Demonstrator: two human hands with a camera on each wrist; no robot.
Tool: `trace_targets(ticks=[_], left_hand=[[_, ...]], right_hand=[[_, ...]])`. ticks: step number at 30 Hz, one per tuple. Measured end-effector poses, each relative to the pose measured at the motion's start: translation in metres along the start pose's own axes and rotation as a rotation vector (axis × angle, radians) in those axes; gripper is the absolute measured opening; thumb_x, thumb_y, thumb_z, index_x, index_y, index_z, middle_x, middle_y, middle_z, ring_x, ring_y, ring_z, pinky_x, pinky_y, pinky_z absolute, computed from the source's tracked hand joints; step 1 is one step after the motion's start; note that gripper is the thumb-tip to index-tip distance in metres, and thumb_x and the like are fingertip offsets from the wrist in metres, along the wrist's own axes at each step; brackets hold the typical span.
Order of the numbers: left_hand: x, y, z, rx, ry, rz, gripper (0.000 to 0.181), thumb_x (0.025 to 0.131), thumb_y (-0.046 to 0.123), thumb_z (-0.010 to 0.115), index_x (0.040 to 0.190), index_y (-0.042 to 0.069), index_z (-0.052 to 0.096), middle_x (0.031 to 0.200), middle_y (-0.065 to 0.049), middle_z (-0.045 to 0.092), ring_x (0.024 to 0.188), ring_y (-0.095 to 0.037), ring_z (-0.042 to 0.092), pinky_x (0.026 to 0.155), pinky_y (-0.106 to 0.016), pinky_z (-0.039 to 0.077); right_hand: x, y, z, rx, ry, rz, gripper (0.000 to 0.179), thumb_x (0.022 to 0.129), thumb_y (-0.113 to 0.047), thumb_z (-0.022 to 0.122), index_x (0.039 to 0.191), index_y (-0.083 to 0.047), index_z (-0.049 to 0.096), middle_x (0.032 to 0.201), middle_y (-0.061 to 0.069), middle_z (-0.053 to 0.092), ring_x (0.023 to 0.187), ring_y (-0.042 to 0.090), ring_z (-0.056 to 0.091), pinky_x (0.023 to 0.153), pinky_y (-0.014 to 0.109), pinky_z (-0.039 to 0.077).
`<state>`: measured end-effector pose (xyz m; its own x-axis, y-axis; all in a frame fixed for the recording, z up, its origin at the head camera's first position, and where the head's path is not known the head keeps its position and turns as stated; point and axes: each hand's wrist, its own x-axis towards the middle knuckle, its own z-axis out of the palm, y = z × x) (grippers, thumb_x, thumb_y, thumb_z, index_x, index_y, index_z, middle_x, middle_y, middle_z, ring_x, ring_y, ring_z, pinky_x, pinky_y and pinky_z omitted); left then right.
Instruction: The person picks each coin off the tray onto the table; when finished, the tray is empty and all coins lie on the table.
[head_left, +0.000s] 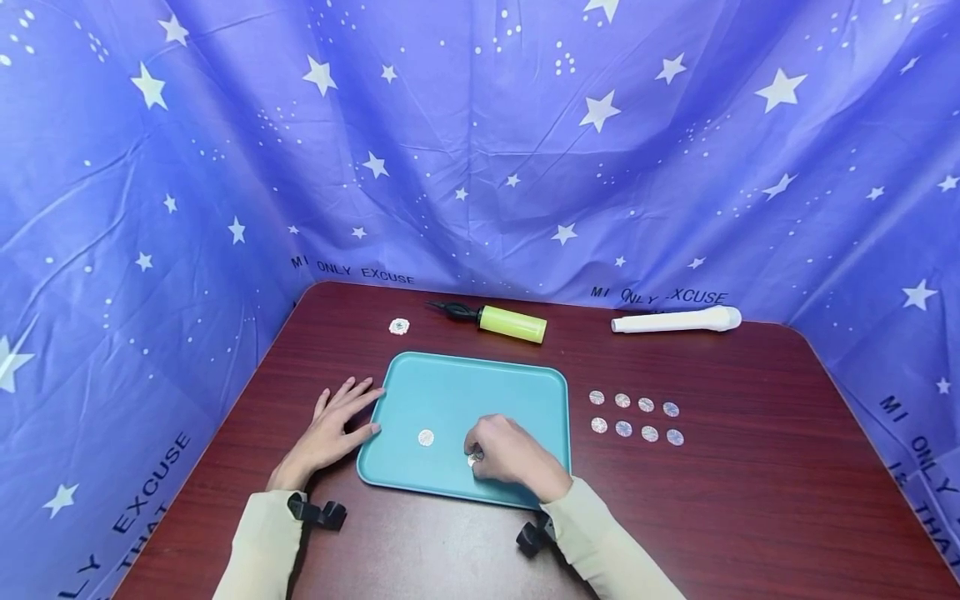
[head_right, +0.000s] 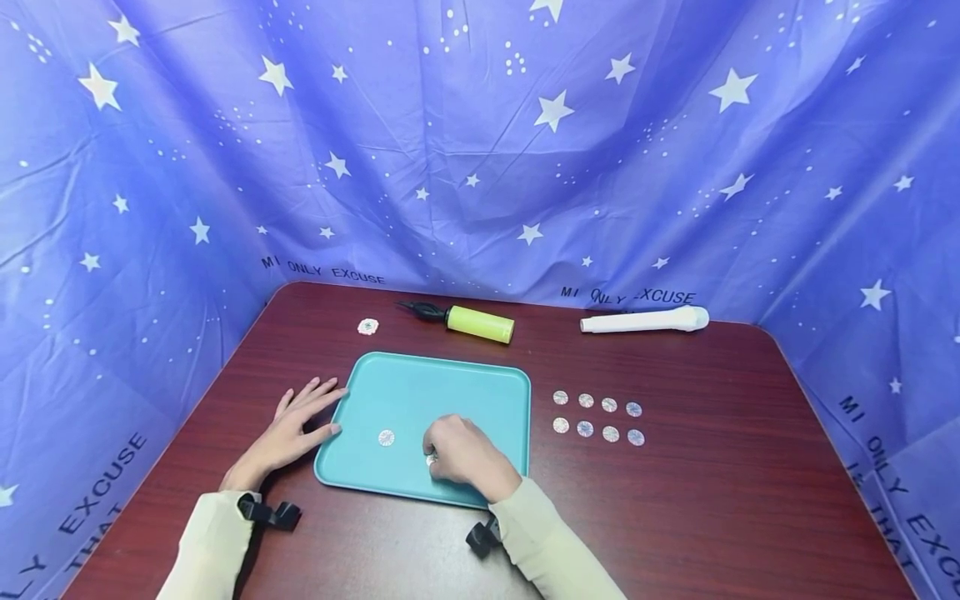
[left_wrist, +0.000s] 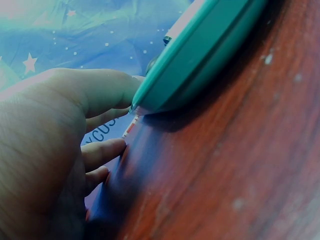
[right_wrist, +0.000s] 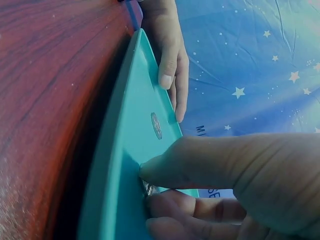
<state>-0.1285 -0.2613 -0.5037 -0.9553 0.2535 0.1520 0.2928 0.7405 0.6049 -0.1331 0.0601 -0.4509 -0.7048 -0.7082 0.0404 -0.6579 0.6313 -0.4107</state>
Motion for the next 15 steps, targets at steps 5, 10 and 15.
trace_targets(ticks=[5, 10, 15], left_hand=[[0.0, -0.0006, 0.0007, 0.014, 0.008, 0.005, 0.058, 0.09, 0.03, 0.071, 0.144, 0.017, 0.055, 0.156, -0.022, 0.043, 0.15, -0.049, 0.025, 0.115, -0.073, 0.002], [-0.0002, -0.0009, 0.0014, 0.019, 0.012, 0.007, 0.058, 0.09, 0.031, 0.071, 0.144, 0.017, 0.056, 0.156, -0.022, 0.044, 0.15, -0.049, 0.026, 0.115, -0.073, 0.003], [-0.0007, -0.0009, 0.0004, 0.015, 0.009, 0.007, 0.058, 0.09, 0.031, 0.071, 0.144, 0.017, 0.055, 0.156, -0.022, 0.043, 0.15, -0.049, 0.025, 0.115, -0.073, 0.003]], right_hand=[[0.0014, -0.0011, -0.0001, 0.0, -0.012, 0.0, 0.02, 0.072, 0.002, 0.068, 0.062, -0.014, 0.061, 0.064, -0.008, 0.039, 0.066, 0.008, 0.03, 0.056, 0.018, 0.027], [0.0053, -0.0058, -0.0011, -0.013, -0.056, 0.046, 0.037, 0.069, 0.004, 0.066, 0.056, -0.019, 0.04, 0.065, -0.008, 0.024, 0.064, 0.008, 0.02, 0.055, 0.022, 0.017], [0.007, -0.0068, -0.0019, 0.0, -0.083, 0.101, 0.036, 0.065, 0.004, 0.069, 0.058, -0.02, 0.043, 0.064, -0.008, 0.028, 0.061, 0.008, 0.021, 0.053, 0.022, 0.019]])
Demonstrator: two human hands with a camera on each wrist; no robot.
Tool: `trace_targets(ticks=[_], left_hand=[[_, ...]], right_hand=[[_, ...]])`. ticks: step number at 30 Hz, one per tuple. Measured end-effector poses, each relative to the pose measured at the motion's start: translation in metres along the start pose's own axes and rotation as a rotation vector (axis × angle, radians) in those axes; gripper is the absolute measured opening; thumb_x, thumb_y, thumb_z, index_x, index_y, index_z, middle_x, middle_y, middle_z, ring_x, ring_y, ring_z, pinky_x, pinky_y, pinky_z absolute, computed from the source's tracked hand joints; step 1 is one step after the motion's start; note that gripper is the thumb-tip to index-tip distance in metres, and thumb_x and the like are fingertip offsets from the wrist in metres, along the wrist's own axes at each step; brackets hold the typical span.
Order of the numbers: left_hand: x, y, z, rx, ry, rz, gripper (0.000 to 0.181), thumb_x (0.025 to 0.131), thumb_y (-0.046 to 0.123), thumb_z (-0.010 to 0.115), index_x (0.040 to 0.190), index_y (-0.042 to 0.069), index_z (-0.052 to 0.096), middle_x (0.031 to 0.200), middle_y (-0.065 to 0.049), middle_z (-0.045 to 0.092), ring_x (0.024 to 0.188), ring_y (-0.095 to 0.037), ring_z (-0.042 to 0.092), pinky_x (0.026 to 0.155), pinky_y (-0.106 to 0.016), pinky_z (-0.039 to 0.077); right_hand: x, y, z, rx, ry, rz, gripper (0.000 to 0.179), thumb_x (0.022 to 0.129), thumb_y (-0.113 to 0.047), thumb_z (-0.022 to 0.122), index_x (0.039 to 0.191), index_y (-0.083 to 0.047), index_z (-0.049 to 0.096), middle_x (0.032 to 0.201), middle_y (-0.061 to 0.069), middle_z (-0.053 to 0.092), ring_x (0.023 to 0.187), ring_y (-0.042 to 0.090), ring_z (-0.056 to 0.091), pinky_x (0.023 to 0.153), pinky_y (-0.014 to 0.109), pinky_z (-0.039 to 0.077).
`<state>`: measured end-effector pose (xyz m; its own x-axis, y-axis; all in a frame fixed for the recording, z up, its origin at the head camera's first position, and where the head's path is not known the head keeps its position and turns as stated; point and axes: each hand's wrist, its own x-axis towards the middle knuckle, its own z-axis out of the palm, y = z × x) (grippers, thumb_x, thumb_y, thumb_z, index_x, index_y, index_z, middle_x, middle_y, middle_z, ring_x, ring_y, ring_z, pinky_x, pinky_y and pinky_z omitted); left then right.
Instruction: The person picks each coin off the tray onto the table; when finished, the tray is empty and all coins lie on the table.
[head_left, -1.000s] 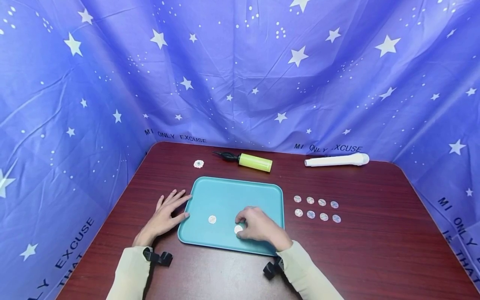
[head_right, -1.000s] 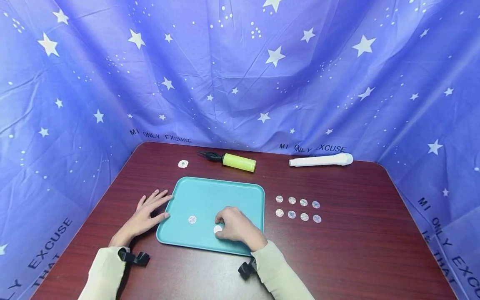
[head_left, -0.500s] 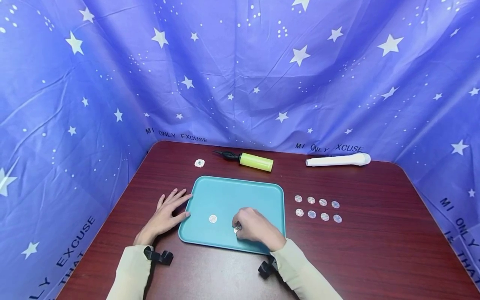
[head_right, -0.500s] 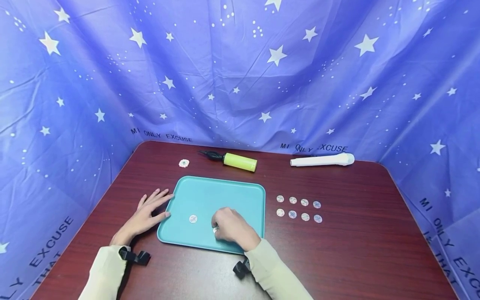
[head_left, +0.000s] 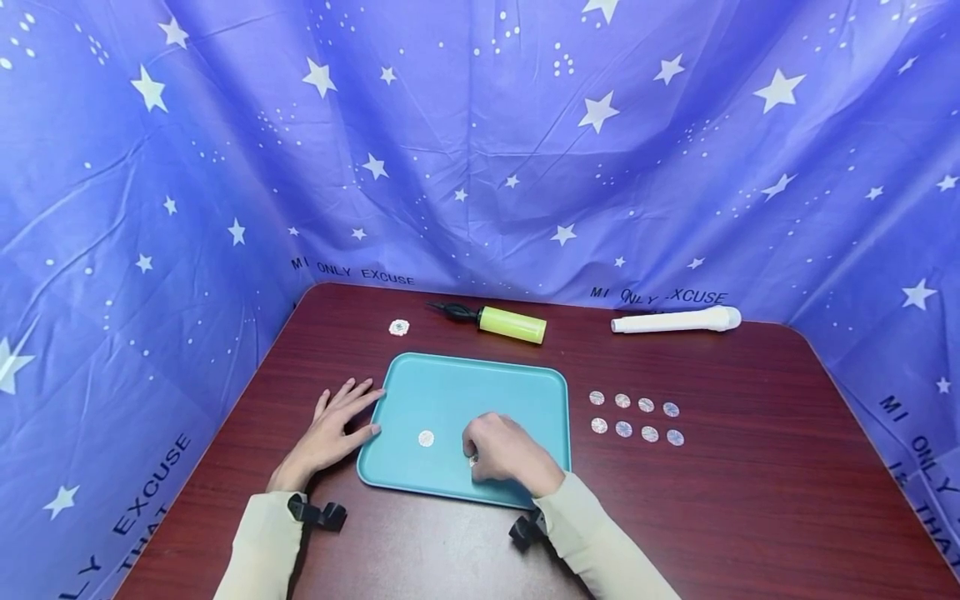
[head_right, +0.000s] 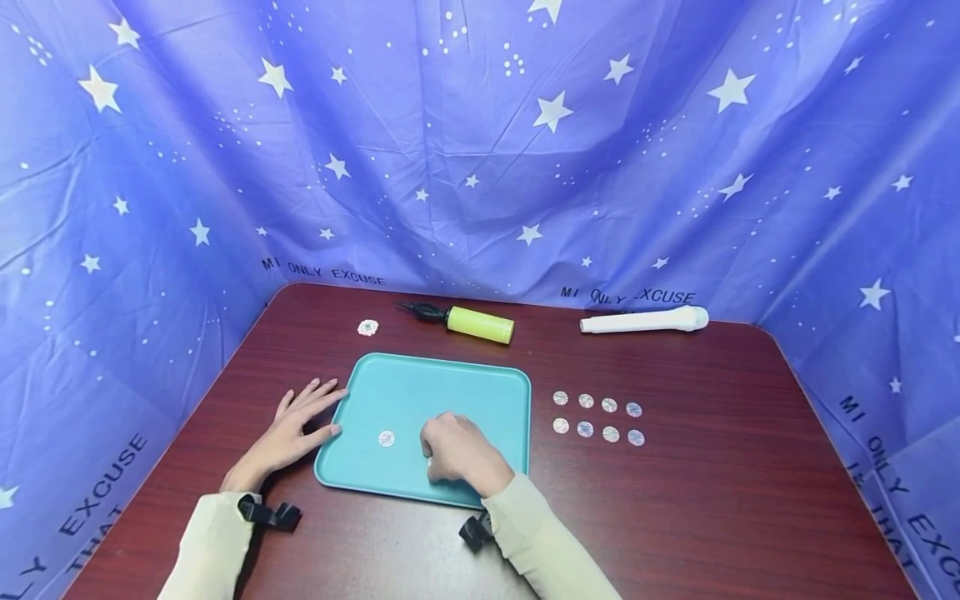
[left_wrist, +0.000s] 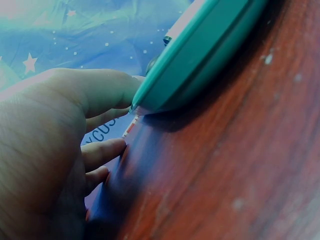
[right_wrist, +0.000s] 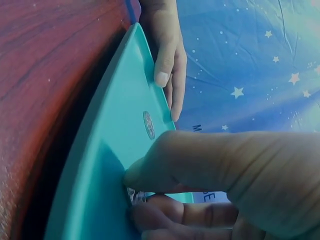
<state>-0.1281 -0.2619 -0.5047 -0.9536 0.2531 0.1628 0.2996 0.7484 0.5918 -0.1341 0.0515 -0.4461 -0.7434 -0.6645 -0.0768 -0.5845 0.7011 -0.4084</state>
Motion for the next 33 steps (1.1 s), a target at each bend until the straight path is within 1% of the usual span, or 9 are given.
trace_targets(ticks=[3, 6, 8, 13, 20, 23, 28, 30, 33], left_hand=[[0.0002, 0.0004, -0.0003, -0.004, -0.002, -0.001, 0.058, 0.09, 0.031, 0.071, 0.144, 0.017, 0.055, 0.156, -0.022, 0.043, 0.15, -0.049, 0.025, 0.115, -0.073, 0.002], [-0.0002, 0.0004, -0.0004, -0.007, 0.001, 0.0, 0.058, 0.09, 0.031, 0.071, 0.144, 0.017, 0.055, 0.156, -0.022, 0.043, 0.15, -0.049, 0.025, 0.115, -0.073, 0.002], [-0.0005, 0.0002, 0.0, -0.008, 0.005, 0.002, 0.058, 0.09, 0.03, 0.071, 0.144, 0.017, 0.055, 0.156, -0.022, 0.044, 0.15, -0.05, 0.025, 0.115, -0.073, 0.002], [-0.0009, 0.0002, 0.0012, -0.006, 0.009, 0.007, 0.057, 0.09, 0.03, 0.071, 0.144, 0.018, 0.056, 0.155, -0.022, 0.044, 0.149, -0.05, 0.026, 0.114, -0.074, 0.004], [-0.0004, 0.0008, -0.0001, -0.003, 0.021, 0.024, 0.057, 0.09, 0.031, 0.071, 0.143, 0.016, 0.056, 0.154, -0.024, 0.045, 0.148, -0.052, 0.027, 0.113, -0.074, 0.004], [-0.0009, 0.0006, 0.0, -0.005, 0.02, 0.02, 0.057, 0.09, 0.031, 0.071, 0.144, 0.017, 0.056, 0.154, -0.024, 0.045, 0.148, -0.052, 0.026, 0.113, -0.074, 0.004], [-0.0015, 0.0001, 0.001, -0.006, 0.005, 0.005, 0.057, 0.091, 0.031, 0.07, 0.144, 0.018, 0.055, 0.156, -0.022, 0.044, 0.149, -0.05, 0.025, 0.114, -0.074, 0.003], [-0.0011, 0.0002, 0.001, -0.005, 0.001, 0.003, 0.058, 0.09, 0.031, 0.071, 0.144, 0.018, 0.055, 0.156, -0.022, 0.044, 0.15, -0.05, 0.025, 0.114, -0.074, 0.003], [-0.0001, 0.0005, 0.0001, -0.007, -0.007, -0.003, 0.059, 0.09, 0.031, 0.071, 0.145, 0.017, 0.055, 0.156, -0.021, 0.043, 0.15, -0.049, 0.025, 0.115, -0.073, 0.003]], right_hand=[[-0.0008, 0.002, -0.0005, 0.012, 0.003, 0.011, 0.024, 0.064, 0.002, 0.073, 0.064, -0.017, 0.059, 0.066, -0.009, 0.044, 0.061, 0.007, 0.032, 0.053, 0.019, 0.03], [-0.0011, 0.0045, 0.0002, 0.024, 0.006, 0.005, 0.019, 0.065, 0.0, 0.076, 0.071, -0.015, 0.066, 0.068, -0.008, 0.052, 0.062, 0.007, 0.037, 0.056, 0.018, 0.036], [-0.0011, 0.0063, 0.0011, 0.032, 0.006, 0.003, 0.018, 0.065, -0.001, 0.077, 0.073, -0.015, 0.067, 0.069, -0.008, 0.053, 0.062, 0.006, 0.039, 0.056, 0.018, 0.037], [-0.0017, 0.0092, 0.0027, 0.056, 0.006, -0.001, 0.016, 0.068, -0.002, 0.075, 0.074, -0.014, 0.069, 0.066, -0.009, 0.051, 0.06, 0.005, 0.039, 0.055, 0.018, 0.037], [-0.0033, 0.0099, 0.0007, 0.059, 0.028, -0.006, 0.015, 0.068, -0.001, 0.075, 0.071, -0.014, 0.069, 0.076, -0.004, 0.055, 0.069, 0.008, 0.043, 0.059, 0.018, 0.04], [-0.0034, 0.0091, -0.0006, 0.041, 0.047, -0.024, 0.014, 0.069, 0.0, 0.074, 0.07, -0.013, 0.068, 0.075, -0.003, 0.057, 0.068, 0.008, 0.043, 0.059, 0.018, 0.04], [-0.0018, 0.0075, -0.0012, -0.001, 0.054, -0.046, 0.017, 0.07, 0.0, 0.072, 0.082, -0.011, 0.073, 0.073, -0.003, 0.061, 0.067, 0.006, 0.045, 0.061, 0.018, 0.042], [-0.0008, 0.0071, -0.0011, 0.006, 0.046, -0.039, 0.02, 0.071, 0.0, 0.071, 0.088, -0.01, 0.074, 0.072, -0.004, 0.061, 0.065, 0.006, 0.045, 0.061, 0.018, 0.042], [0.0005, 0.0072, -0.0013, 0.042, 0.025, -0.007, 0.021, 0.073, 0.0, 0.07, 0.092, -0.008, 0.074, 0.067, -0.005, 0.055, 0.062, 0.005, 0.04, 0.058, 0.018, 0.038]])
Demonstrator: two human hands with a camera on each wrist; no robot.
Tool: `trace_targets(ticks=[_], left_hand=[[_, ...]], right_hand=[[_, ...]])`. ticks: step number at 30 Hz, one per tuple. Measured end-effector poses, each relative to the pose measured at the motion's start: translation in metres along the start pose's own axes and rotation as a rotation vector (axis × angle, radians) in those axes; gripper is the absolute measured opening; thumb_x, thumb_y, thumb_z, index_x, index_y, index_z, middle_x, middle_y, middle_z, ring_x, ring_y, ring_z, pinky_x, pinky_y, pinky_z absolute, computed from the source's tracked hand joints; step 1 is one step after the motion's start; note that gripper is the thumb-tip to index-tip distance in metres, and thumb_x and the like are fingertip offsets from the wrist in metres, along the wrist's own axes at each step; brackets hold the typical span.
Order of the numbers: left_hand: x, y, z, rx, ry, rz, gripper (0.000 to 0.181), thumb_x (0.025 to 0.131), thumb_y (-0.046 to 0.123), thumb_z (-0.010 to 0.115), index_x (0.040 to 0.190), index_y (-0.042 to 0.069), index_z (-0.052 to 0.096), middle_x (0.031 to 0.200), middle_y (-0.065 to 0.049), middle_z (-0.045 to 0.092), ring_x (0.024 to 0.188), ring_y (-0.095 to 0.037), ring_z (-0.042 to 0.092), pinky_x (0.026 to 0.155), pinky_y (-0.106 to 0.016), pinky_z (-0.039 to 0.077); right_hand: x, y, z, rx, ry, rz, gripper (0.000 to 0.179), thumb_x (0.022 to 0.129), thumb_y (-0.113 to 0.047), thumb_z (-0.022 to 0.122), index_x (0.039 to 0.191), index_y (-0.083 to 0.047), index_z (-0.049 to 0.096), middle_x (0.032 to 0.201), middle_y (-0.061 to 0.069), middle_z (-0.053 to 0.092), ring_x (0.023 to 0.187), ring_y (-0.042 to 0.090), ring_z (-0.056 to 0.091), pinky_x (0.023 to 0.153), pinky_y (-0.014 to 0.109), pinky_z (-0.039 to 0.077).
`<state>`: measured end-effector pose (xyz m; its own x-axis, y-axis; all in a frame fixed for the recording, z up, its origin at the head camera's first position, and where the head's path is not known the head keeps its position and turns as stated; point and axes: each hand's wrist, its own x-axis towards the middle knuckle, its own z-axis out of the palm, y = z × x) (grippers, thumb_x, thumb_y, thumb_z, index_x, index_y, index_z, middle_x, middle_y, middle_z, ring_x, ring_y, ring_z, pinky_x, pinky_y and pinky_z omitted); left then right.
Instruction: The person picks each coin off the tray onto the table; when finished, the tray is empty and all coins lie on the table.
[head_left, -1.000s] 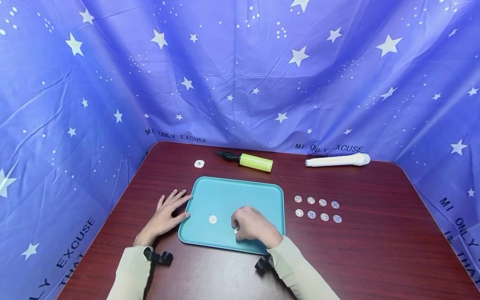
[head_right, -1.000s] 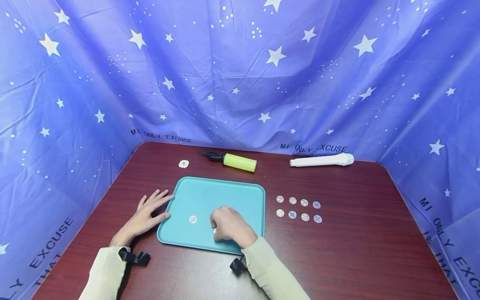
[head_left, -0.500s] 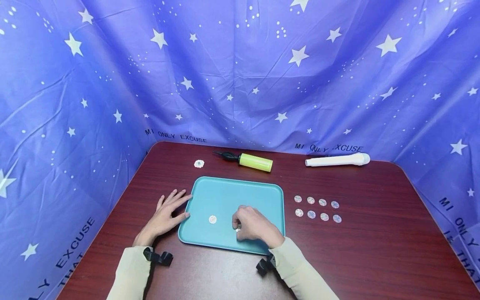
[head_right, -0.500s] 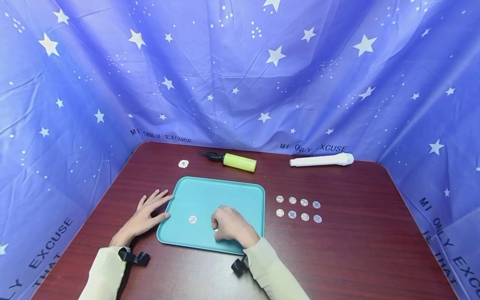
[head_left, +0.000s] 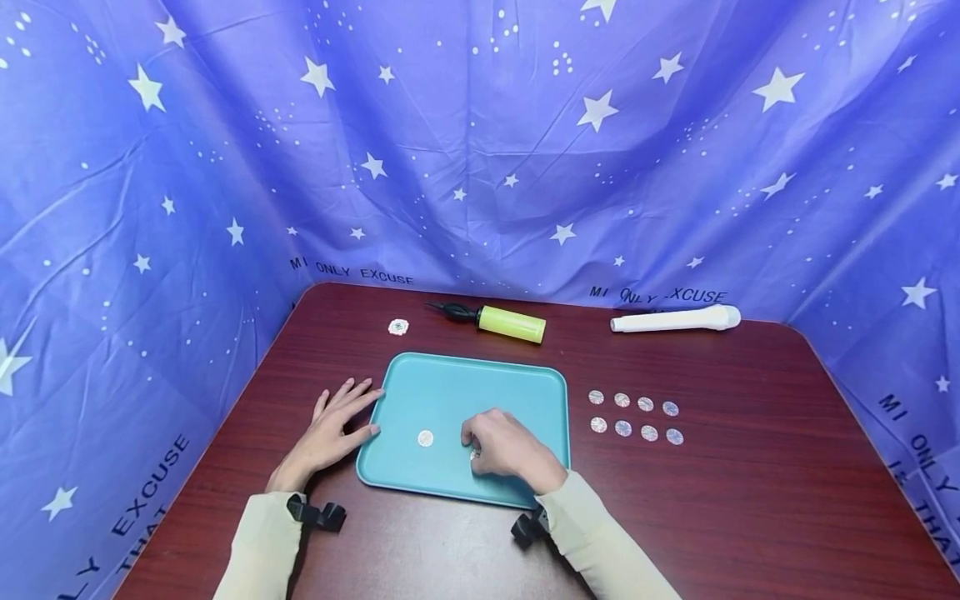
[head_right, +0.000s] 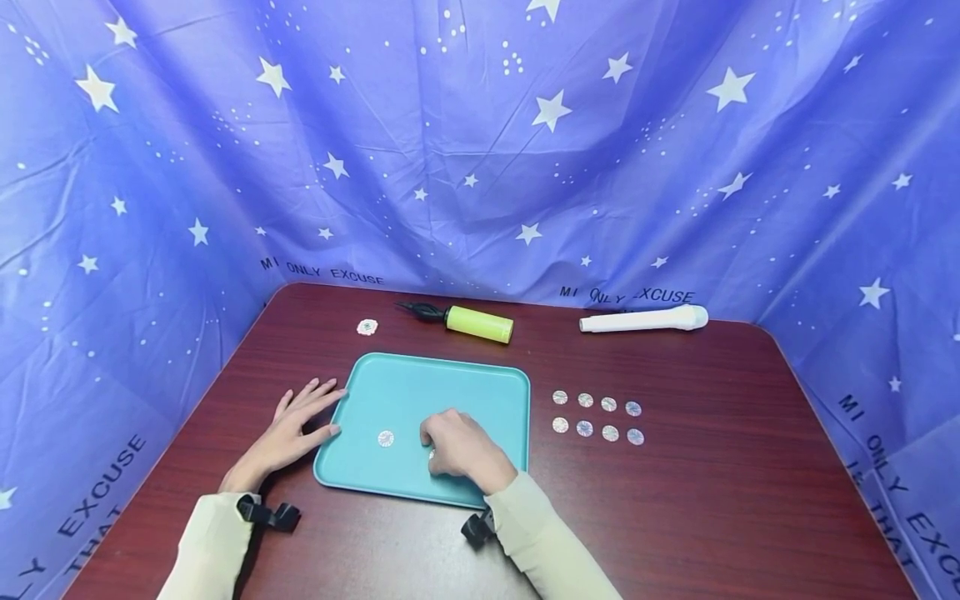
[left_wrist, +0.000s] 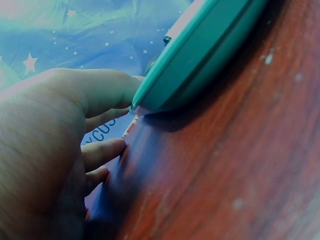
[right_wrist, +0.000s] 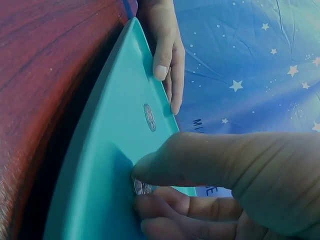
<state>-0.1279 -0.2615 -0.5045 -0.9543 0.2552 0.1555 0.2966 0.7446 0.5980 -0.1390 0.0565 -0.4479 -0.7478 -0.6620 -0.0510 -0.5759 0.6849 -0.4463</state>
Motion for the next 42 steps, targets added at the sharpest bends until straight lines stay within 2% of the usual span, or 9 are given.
trace_targets(ticks=[6, 19, 27, 31, 37, 42], left_hand=[[0.001, 0.0, 0.0, 0.0, 0.003, 0.006, 0.059, 0.089, 0.03, 0.072, 0.144, 0.016, 0.055, 0.156, -0.022, 0.043, 0.15, -0.05, 0.025, 0.115, -0.073, 0.002], [0.0, 0.0, -0.001, -0.004, -0.001, -0.003, 0.06, 0.089, 0.03, 0.072, 0.144, 0.016, 0.055, 0.156, -0.022, 0.043, 0.15, -0.049, 0.025, 0.116, -0.073, 0.002], [0.0, -0.001, 0.0, -0.011, 0.002, -0.005, 0.059, 0.089, 0.03, 0.072, 0.144, 0.017, 0.055, 0.157, -0.021, 0.043, 0.151, -0.048, 0.024, 0.116, -0.072, 0.002], [-0.001, -0.002, 0.0, -0.011, 0.01, 0.002, 0.059, 0.089, 0.03, 0.072, 0.144, 0.017, 0.056, 0.156, -0.022, 0.043, 0.15, -0.049, 0.025, 0.115, -0.073, 0.003], [0.0, -0.002, 0.001, -0.011, 0.006, 0.003, 0.059, 0.089, 0.03, 0.072, 0.144, 0.017, 0.055, 0.156, -0.022, 0.043, 0.15, -0.049, 0.024, 0.115, -0.073, 0.002], [0.001, -0.003, 0.001, -0.009, 0.002, 0.001, 0.059, 0.09, 0.03, 0.071, 0.144, 0.017, 0.055, 0.157, -0.021, 0.042, 0.151, -0.049, 0.024, 0.116, -0.073, 0.001]], right_hand=[[0.0, 0.002, 0.0, 0.041, -0.017, 0.032, 0.019, 0.074, -0.002, 0.072, 0.092, -0.008, 0.073, 0.063, -0.007, 0.047, 0.057, 0.004, 0.035, 0.054, 0.018, 0.032], [-0.001, 0.01, 0.003, 0.072, 0.015, 0.009, 0.014, 0.072, -0.007, 0.075, 0.085, -0.009, 0.075, 0.063, -0.008, 0.053, 0.058, 0.003, 0.041, 0.055, 0.017, 0.037], [-0.003, 0.011, 0.005, 0.077, 0.03, -0.004, 0.011, 0.07, -0.005, 0.072, 0.079, -0.012, 0.072, 0.061, -0.012, 0.05, 0.059, 0.001, 0.041, 0.057, 0.016, 0.039], [-0.004, 0.013, 0.005, 0.075, 0.057, -0.01, 0.012, 0.07, -0.007, 0.074, 0.08, -0.013, 0.072, 0.07, -0.008, 0.057, 0.066, 0.004, 0.046, 0.061, 0.017, 0.042], [-0.009, 0.017, 0.001, 0.021, 0.128, 0.019, 0.019, 0.07, -0.021, 0.084, 0.085, -0.013, 0.074, 0.083, -0.003, 0.062, 0.073, 0.009, 0.05, 0.066, 0.022, 0.045], [-0.012, 0.019, 0.002, -0.002, 0.121, -0.002, 0.023, 0.077, -0.026, 0.086, 0.094, -0.012, 0.079, 0.088, -0.001, 0.067, 0.077, 0.009, 0.055, 0.069, 0.024, 0.049]])
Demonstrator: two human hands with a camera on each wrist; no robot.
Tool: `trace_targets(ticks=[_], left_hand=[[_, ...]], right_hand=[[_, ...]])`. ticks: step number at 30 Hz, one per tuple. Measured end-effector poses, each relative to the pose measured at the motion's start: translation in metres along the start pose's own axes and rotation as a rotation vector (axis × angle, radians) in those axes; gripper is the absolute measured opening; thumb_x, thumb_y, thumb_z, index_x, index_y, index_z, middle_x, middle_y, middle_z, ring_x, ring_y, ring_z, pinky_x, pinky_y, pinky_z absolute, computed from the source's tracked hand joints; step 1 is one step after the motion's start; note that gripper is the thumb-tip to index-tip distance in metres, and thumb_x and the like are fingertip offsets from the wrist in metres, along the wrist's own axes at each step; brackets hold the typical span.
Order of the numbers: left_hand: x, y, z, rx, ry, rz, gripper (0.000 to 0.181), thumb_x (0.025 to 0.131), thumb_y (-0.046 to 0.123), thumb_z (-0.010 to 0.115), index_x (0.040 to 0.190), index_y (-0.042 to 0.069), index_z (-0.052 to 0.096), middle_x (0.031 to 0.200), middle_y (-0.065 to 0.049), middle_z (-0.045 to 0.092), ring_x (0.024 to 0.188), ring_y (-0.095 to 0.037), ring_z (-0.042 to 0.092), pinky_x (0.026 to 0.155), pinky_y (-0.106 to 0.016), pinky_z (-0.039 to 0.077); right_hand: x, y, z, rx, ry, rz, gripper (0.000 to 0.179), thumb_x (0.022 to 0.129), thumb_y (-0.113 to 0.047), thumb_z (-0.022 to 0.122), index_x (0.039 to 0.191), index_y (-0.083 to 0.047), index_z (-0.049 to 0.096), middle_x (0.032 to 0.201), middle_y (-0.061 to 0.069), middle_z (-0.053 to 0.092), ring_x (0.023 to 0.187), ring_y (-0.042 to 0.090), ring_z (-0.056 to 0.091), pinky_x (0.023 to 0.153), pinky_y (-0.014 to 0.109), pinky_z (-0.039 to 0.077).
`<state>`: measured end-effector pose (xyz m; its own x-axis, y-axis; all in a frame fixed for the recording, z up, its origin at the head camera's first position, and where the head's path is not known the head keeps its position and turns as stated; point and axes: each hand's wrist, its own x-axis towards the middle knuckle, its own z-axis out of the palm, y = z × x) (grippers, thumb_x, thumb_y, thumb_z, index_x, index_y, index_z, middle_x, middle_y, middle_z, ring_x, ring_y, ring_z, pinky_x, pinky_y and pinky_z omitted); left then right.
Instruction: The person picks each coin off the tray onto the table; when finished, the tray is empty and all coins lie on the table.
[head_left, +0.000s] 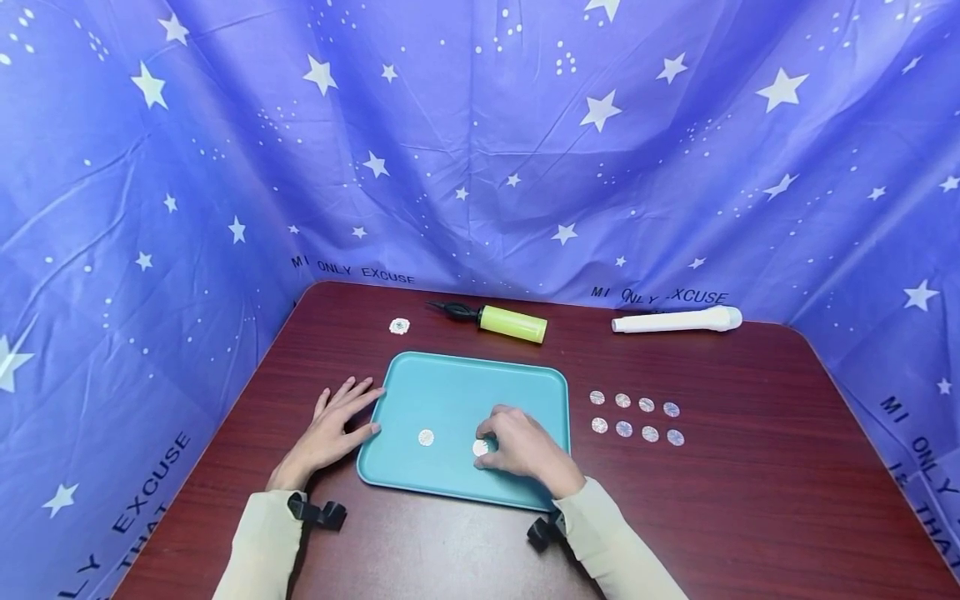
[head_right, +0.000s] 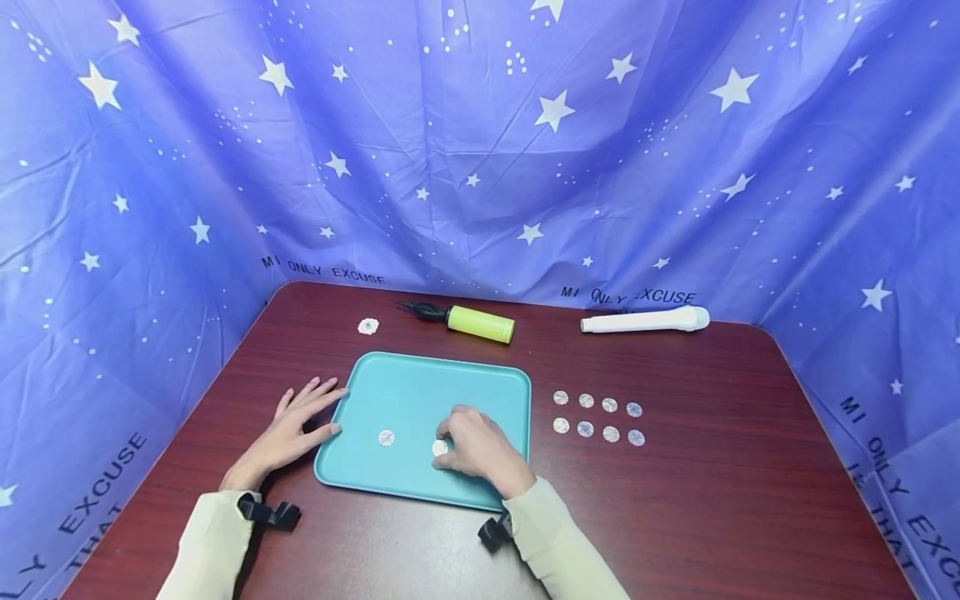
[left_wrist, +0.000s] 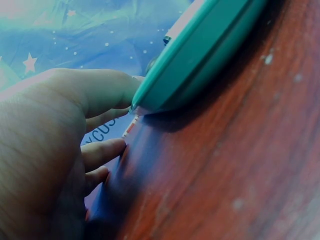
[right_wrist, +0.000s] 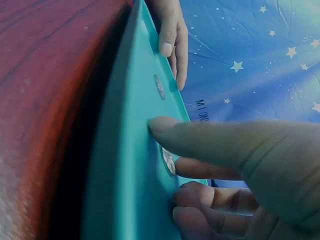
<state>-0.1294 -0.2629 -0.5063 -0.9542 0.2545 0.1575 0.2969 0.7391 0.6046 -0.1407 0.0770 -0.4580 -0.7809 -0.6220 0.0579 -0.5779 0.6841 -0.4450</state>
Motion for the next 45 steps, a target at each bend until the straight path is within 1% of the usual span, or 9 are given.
trace_targets(ticks=[6, 10, 12, 18, 24, 29, 34, 40, 45], left_hand=[[0.0, 0.001, 0.0, -0.001, 0.003, -0.002, 0.059, 0.089, 0.03, 0.072, 0.144, 0.016, 0.055, 0.157, -0.021, 0.043, 0.151, -0.048, 0.024, 0.116, -0.072, 0.001], [0.0, 0.001, 0.0, 0.001, 0.002, -0.002, 0.059, 0.089, 0.03, 0.072, 0.144, 0.016, 0.055, 0.157, -0.021, 0.043, 0.151, -0.048, 0.024, 0.116, -0.072, 0.001], [0.001, 0.001, 0.0, 0.001, 0.0, -0.002, 0.059, 0.09, 0.03, 0.072, 0.144, 0.017, 0.055, 0.157, -0.02, 0.042, 0.151, -0.048, 0.024, 0.116, -0.072, 0.001], [0.0, 0.001, 0.0, 0.003, -0.005, -0.002, 0.059, 0.09, 0.031, 0.072, 0.144, 0.017, 0.055, 0.157, -0.021, 0.042, 0.151, -0.048, 0.024, 0.116, -0.072, 0.001], [-0.001, 0.001, -0.001, -0.003, -0.005, -0.003, 0.059, 0.09, 0.031, 0.072, 0.145, 0.017, 0.055, 0.157, -0.021, 0.042, 0.151, -0.049, 0.024, 0.116, -0.072, 0.001], [-0.001, 0.002, -0.001, -0.008, -0.006, -0.002, 0.059, 0.089, 0.031, 0.072, 0.145, 0.017, 0.055, 0.157, -0.021, 0.042, 0.151, -0.049, 0.024, 0.116, -0.072, 0.001], [0.0, 0.003, -0.002, -0.007, -0.008, -0.002, 0.059, 0.089, 0.03, 0.072, 0.144, 0.016, 0.055, 0.157, -0.022, 0.042, 0.151, -0.049, 0.024, 0.116, -0.072, 0.001], [0.0, 0.004, -0.002, -0.005, -0.007, -0.003, 0.059, 0.089, 0.03, 0.072, 0.144, 0.016, 0.055, 0.157, -0.022, 0.042, 0.151, -0.049, 0.024, 0.116, -0.072, 0.001], [-0.001, 0.004, -0.002, -0.012, -0.007, -0.007, 0.059, 0.089, 0.03, 0.072, 0.145, 0.016, 0.055, 0.157, -0.022, 0.042, 0.151, -0.049, 0.023, 0.116, -0.072, 0.001]], right_hand=[[-0.001, 0.002, 0.003, 0.004, 0.012, -0.04, 0.014, 0.082, -0.021, 0.083, 0.093, -0.013, 0.081, 0.089, 0.0, 0.071, 0.082, 0.011, 0.061, 0.074, 0.025, 0.053], [-0.001, 0.003, 0.004, 0.007, 0.0, -0.053, 0.013, 0.085, -0.019, 0.08, 0.094, -0.01, 0.079, 0.091, 0.001, 0.07, 0.084, 0.012, 0.063, 0.076, 0.027, 0.054], [-0.001, 0.003, 0.004, 0.009, -0.013, -0.045, 0.013, 0.086, -0.02, 0.079, 0.093, -0.01, 0.077, 0.092, 0.001, 0.069, 0.084, 0.012, 0.062, 0.077, 0.027, 0.054], [-0.002, 0.004, 0.005, 0.003, -0.019, -0.026, 0.014, 0.086, -0.022, 0.079, 0.09, -0.011, 0.072, 0.089, -0.002, 0.064, 0.08, 0.009, 0.056, 0.076, 0.027, 0.052], [-0.003, 0.002, 0.007, 0.035, 0.034, -0.007, 0.016, 0.086, -0.024, 0.079, 0.083, -0.015, 0.066, 0.082, -0.007, 0.062, 0.075, 0.003, 0.052, 0.069, 0.021, 0.048], [-0.005, 0.003, 0.009, 0.143, 0.058, 0.031, 0.02, 0.085, -0.019, 0.08, 0.077, -0.017, 0.062, 0.072, -0.011, 0.063, 0.065, -0.002, 0.05, 0.061, 0.017, 0.044], [-0.005, 0.006, 0.01, 0.271, 0.06, 0.069, 0.017, 0.084, -0.012, 0.08, 0.077, -0.013, 0.064, 0.069, -0.006, 0.068, 0.061, -0.004, 0.053, 0.057, 0.015, 0.045], [-0.007, 0.01, 0.007, 0.44, 0.028, 0.128, 0.009, 0.091, -0.005, 0.071, 0.082, -0.007, 0.072, 0.07, 0.003, 0.072, 0.057, 0.006, 0.064, 0.052, 0.018, 0.051], [-0.01, 0.016, 0.002, 0.614, 0.029, 0.172, 0.009, 0.091, 0.002, 0.065, 0.088, 0.003, 0.073, 0.074, 0.014, 0.074, 0.06, 0.013, 0.07, 0.056, 0.023, 0.058]])
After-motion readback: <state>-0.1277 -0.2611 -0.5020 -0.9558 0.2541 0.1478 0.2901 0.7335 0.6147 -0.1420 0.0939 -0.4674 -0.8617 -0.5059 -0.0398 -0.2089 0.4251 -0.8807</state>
